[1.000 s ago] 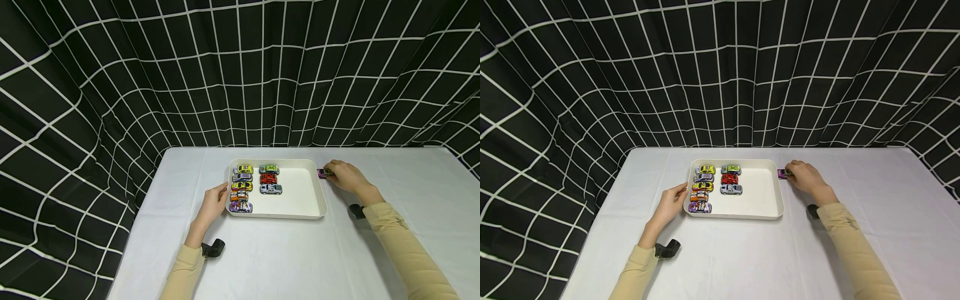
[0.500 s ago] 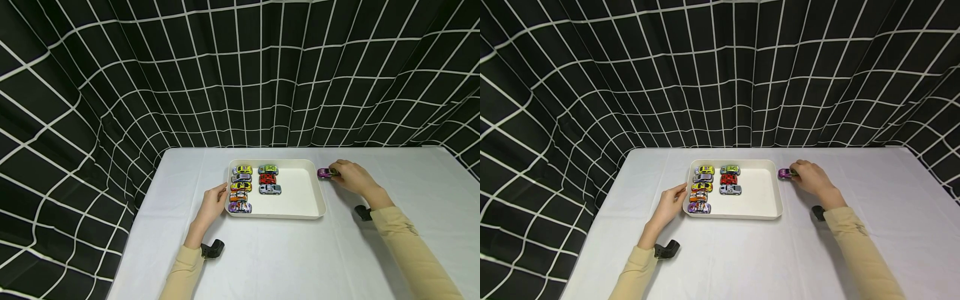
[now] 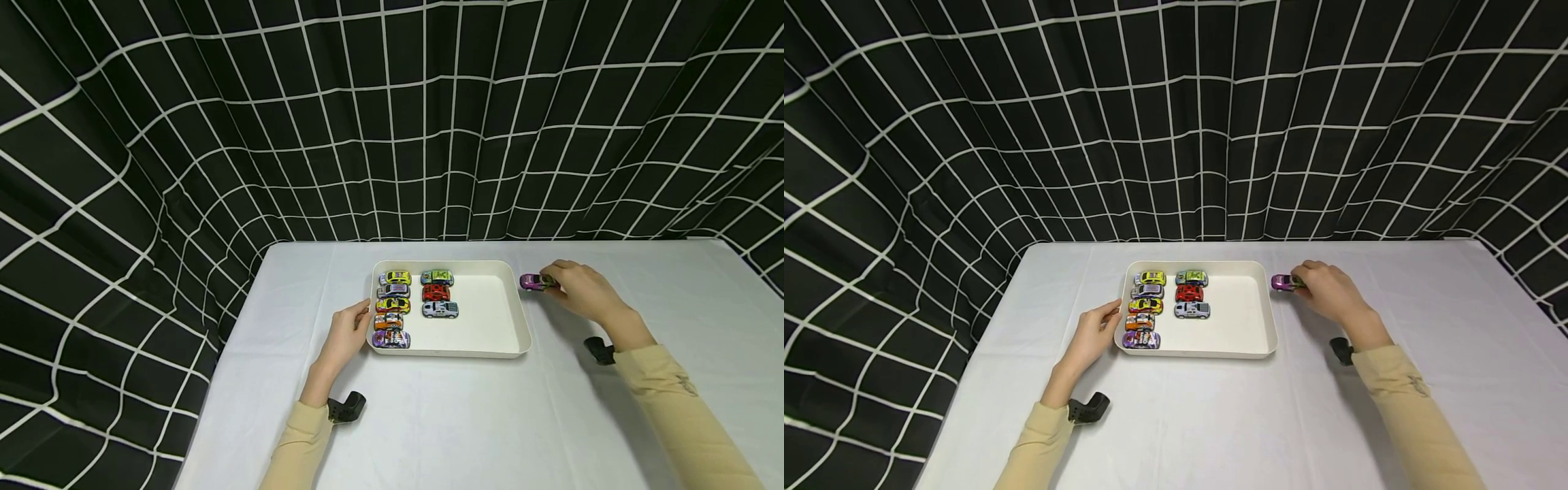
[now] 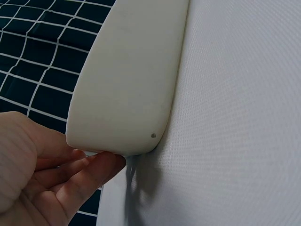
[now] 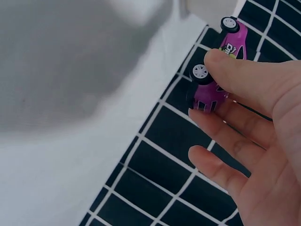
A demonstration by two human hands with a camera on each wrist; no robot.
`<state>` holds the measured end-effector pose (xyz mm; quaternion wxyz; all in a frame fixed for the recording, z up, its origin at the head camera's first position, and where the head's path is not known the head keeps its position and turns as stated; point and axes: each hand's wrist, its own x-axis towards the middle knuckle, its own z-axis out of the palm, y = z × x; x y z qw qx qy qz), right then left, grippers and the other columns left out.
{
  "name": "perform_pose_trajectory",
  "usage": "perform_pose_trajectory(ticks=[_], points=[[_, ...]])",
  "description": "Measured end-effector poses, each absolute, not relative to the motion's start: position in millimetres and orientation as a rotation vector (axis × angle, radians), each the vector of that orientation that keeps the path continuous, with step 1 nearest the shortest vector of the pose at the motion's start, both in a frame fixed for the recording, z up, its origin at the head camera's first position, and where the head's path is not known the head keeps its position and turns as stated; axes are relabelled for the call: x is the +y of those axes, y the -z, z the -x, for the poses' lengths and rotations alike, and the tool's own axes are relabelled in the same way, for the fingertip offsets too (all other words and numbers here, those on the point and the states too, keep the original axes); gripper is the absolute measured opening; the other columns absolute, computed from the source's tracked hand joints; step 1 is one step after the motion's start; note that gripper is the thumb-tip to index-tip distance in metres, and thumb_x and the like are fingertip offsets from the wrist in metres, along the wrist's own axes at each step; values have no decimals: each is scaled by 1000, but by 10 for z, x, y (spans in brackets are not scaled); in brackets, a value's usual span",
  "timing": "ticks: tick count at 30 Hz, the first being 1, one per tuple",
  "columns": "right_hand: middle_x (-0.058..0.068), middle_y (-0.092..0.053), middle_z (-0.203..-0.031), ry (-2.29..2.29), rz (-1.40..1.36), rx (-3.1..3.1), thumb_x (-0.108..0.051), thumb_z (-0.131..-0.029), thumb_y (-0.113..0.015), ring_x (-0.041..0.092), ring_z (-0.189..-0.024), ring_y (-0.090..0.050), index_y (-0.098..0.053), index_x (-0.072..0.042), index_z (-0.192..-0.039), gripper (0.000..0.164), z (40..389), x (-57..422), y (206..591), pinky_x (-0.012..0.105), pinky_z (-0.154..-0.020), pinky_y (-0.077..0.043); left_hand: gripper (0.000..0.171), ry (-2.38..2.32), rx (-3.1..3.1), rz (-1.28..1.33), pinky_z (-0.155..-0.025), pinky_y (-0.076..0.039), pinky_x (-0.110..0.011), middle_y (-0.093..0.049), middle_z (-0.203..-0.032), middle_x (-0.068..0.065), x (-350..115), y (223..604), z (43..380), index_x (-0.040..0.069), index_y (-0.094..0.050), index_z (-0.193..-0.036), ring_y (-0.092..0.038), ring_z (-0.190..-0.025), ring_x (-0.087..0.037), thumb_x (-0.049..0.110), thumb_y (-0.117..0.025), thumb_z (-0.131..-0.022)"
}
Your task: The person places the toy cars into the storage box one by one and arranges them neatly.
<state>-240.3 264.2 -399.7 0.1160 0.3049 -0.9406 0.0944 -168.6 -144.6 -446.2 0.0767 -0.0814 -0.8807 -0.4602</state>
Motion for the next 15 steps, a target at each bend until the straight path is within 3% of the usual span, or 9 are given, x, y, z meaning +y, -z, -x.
perform_pose_trajectory(ticks=[15], points=[[10,-63,-82,-288,-984,-2661,5,-68,-76,27,-72,-61,-66,4,-91,25,2314,2464,3906,44,-65,-51,33,1386,-2641,228,-74,-55,-29,-62,-105,-28,-1443,4457,1692,-14,-53,-121,-65,-89,-30,-2,-54,-90]])
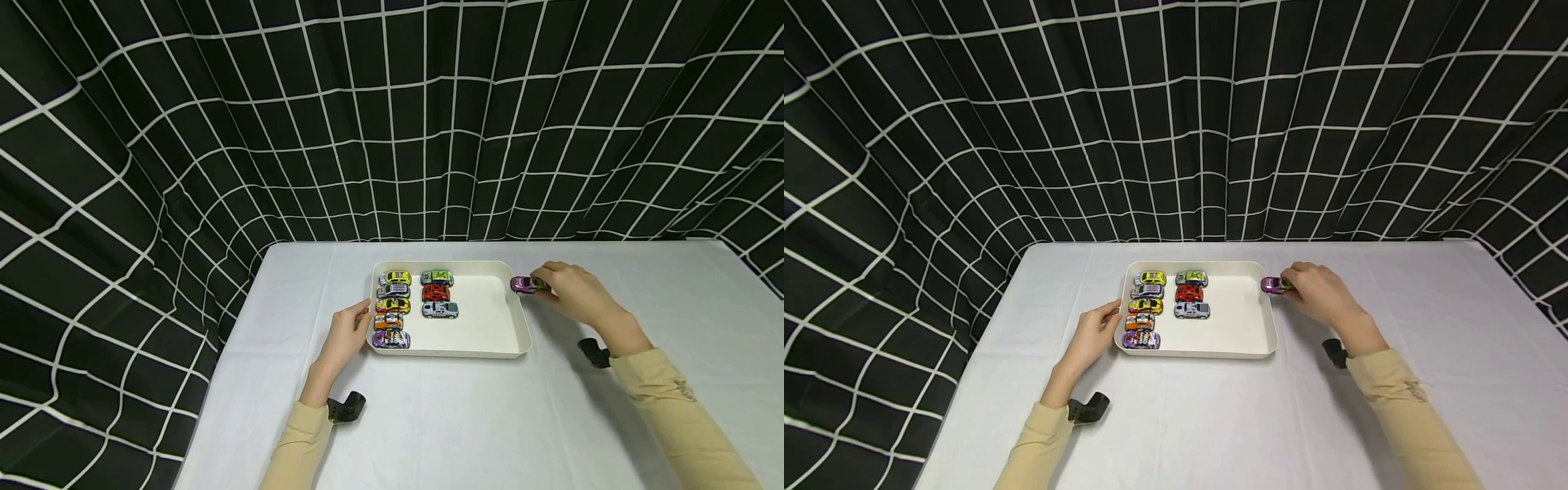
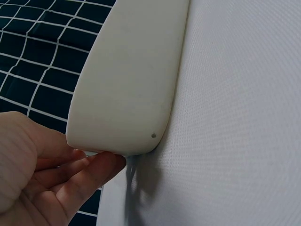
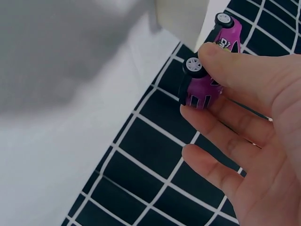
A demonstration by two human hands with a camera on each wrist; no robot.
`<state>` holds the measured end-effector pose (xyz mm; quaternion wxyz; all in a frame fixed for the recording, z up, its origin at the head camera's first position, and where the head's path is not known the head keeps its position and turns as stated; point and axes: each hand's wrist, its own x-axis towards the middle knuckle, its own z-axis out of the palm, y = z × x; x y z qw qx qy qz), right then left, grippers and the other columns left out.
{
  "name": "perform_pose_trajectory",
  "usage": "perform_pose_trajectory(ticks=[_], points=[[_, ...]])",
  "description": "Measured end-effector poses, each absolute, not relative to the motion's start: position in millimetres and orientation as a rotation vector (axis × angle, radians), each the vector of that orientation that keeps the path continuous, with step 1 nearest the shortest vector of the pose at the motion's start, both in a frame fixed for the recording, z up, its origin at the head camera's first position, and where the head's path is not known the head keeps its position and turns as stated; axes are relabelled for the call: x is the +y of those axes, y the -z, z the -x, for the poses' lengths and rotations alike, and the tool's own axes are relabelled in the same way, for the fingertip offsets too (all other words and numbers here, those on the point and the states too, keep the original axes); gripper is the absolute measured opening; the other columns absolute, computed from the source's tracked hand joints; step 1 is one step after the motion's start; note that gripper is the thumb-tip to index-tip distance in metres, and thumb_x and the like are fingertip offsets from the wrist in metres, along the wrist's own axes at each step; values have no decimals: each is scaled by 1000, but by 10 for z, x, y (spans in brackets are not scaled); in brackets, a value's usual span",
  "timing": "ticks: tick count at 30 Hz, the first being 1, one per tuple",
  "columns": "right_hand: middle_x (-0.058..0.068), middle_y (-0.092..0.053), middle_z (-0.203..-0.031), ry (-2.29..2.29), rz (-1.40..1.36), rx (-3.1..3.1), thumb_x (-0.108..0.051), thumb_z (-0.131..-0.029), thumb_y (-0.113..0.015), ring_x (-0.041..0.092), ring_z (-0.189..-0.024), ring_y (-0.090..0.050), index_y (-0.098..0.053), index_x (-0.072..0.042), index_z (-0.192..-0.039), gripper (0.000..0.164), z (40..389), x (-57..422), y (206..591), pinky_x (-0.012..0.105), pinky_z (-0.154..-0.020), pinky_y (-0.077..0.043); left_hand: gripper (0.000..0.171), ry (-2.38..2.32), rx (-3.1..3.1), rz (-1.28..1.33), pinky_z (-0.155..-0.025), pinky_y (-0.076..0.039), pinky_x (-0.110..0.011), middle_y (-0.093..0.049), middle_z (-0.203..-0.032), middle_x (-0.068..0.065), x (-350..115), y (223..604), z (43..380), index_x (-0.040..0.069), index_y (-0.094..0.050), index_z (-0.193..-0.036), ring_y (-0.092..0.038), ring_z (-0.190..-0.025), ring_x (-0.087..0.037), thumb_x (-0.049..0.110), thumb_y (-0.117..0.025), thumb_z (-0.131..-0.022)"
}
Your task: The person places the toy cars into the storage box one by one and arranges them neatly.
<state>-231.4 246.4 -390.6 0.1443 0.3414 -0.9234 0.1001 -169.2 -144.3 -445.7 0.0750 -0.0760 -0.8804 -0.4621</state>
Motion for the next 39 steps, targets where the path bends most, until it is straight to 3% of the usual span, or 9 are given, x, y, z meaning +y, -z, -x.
perform_pose_trajectory(ticks=[39], points=[[6,-63,-78,-250,-1179,-2692,2,-65,-80,20,-70,-60,-66,-4,-80,22,2168,1913,3930,40,-64,-49,32,1351,-2646,233,-72,-55,-29,-63,-105,-28,-1447,4467,1692,-14,-54,-120,-65,-87,-29,-2,-54,-91]])
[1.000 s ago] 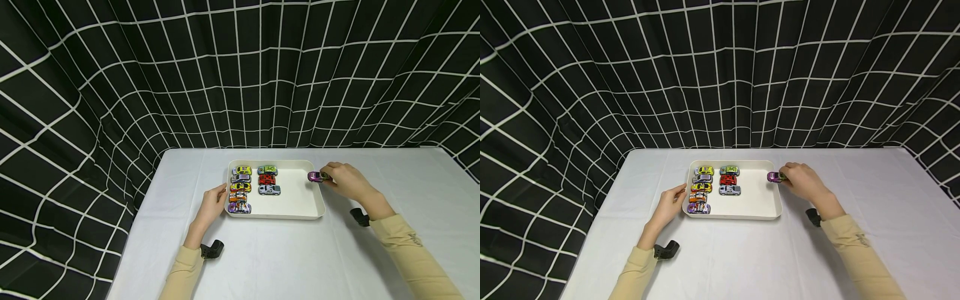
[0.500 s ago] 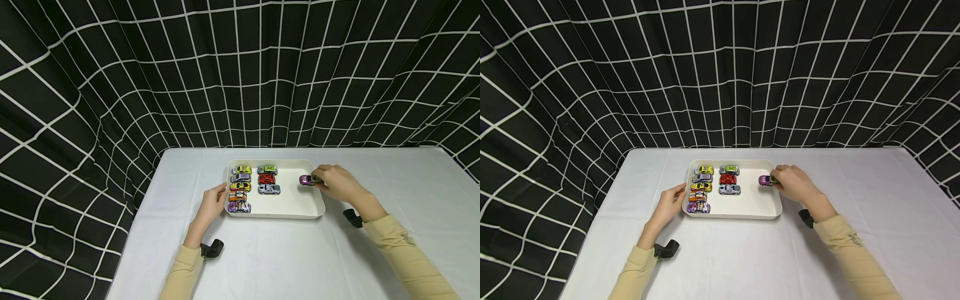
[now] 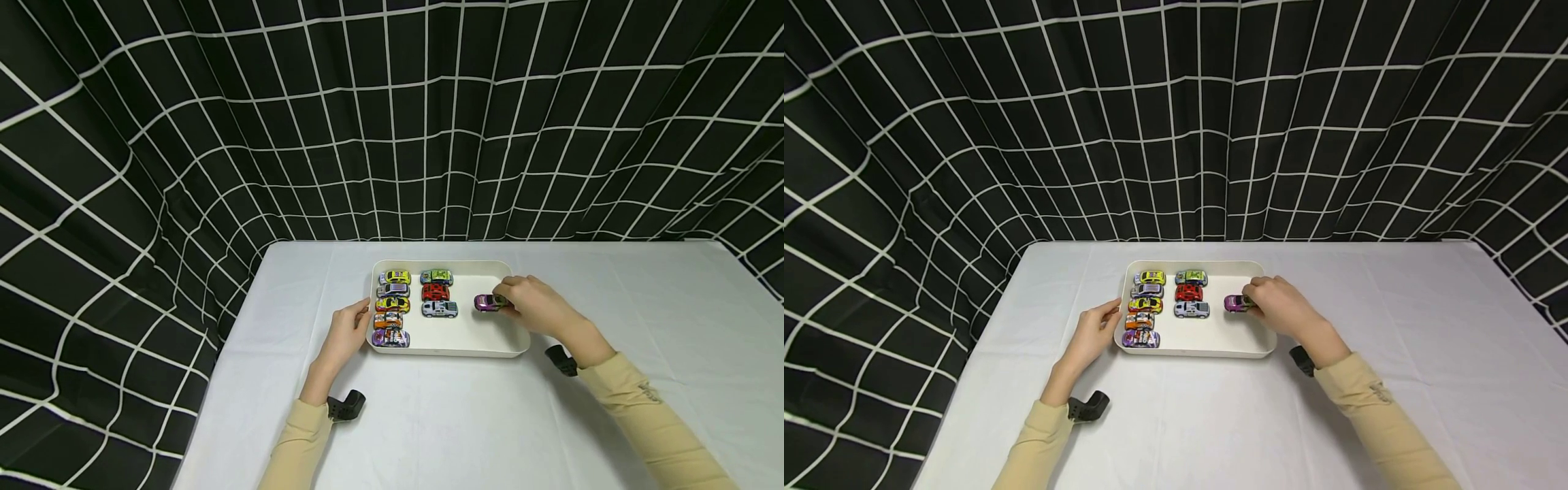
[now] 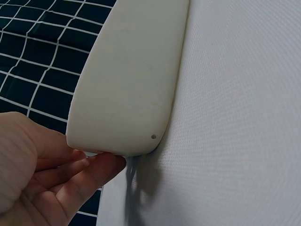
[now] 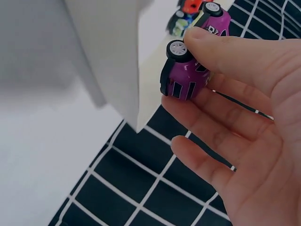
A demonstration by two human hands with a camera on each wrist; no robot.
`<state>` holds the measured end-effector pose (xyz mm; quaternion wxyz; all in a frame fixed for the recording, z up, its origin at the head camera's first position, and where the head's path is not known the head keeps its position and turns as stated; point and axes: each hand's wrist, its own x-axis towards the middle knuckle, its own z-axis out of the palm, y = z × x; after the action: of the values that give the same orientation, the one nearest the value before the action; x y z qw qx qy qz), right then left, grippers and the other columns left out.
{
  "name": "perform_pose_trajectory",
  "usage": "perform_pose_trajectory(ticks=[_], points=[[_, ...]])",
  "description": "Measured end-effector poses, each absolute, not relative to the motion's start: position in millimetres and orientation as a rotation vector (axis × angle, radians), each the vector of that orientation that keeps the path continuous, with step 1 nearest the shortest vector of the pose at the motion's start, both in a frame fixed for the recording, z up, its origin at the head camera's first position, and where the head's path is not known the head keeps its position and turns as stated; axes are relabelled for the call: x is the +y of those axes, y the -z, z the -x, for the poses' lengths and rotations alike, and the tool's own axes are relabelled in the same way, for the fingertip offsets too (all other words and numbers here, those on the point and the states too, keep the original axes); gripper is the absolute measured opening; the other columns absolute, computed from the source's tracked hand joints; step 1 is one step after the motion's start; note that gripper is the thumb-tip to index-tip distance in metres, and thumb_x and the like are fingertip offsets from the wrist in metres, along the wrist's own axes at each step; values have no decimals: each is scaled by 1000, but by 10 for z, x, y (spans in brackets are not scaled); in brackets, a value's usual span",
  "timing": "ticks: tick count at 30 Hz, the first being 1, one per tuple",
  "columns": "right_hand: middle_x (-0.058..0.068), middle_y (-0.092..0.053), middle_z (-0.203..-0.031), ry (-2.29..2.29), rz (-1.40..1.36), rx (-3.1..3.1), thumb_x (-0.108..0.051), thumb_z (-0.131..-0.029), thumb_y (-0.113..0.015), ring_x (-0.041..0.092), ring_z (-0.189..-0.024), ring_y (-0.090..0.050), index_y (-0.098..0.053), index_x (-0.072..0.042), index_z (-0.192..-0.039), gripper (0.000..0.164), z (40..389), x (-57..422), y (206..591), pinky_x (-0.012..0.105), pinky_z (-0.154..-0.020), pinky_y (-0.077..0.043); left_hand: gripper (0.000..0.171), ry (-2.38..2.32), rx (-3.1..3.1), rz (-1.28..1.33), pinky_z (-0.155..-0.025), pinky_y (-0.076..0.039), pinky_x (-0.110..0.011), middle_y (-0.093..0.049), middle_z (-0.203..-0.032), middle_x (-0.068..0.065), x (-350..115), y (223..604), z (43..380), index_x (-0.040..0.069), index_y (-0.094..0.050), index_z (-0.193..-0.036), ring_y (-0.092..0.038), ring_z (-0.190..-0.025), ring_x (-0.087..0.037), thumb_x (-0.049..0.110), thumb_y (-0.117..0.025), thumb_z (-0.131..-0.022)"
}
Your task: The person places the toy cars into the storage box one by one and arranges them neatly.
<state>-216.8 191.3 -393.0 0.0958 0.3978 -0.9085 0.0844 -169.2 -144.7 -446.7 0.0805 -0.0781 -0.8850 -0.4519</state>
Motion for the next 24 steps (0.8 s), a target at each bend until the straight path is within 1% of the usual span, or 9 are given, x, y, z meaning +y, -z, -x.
perform_pose_trajectory(ticks=[4,13,20,24], points=[[7,-62,-76,-281,-1222,-2686,2,-64,-80,19,-67,-60,-64,-4,-77,21,2143,1840,3951,39,-63,-50,32,1353,-2645,234,-72,-55,-29,-63,-104,-28,-1449,4473,1696,-14,-53,-120,-65,-87,-29,-2,-54,-90],[5,-58,-71,-329,-1296,-2684,5,-66,-78,14,-64,-54,-63,-2,-75,19,2095,1692,3990,32,-59,-49,32,1366,-2644,232,-73,-55,-29,-63,-105,-27,-1450,4463,1692,-14,-53,-121,-65,-88,-29,-2,-54,-90],[5,-60,-73,-330,-1341,-2684,2,-66,-79,15,-66,-57,-64,-2,-77,19,2068,1565,4027,34,-62,-50,33,1363,-2650,219,-74,-55,-30,-63,-106,-27,-1447,4460,1697,-13,-53,-121,-65,-88,-29,-1,-54,-91],[4,-59,-73,-340,-1356,-2699,1,-66,-79,13,-65,-55,-64,-2,-77,18,2050,1489,4045,35,-64,-49,33,1354,-2650,223,-73,-55,-30,-63,-105,-27,-1448,4465,1699,-14,-53,-121,-65,-87,-29,-1,-54,-90]])
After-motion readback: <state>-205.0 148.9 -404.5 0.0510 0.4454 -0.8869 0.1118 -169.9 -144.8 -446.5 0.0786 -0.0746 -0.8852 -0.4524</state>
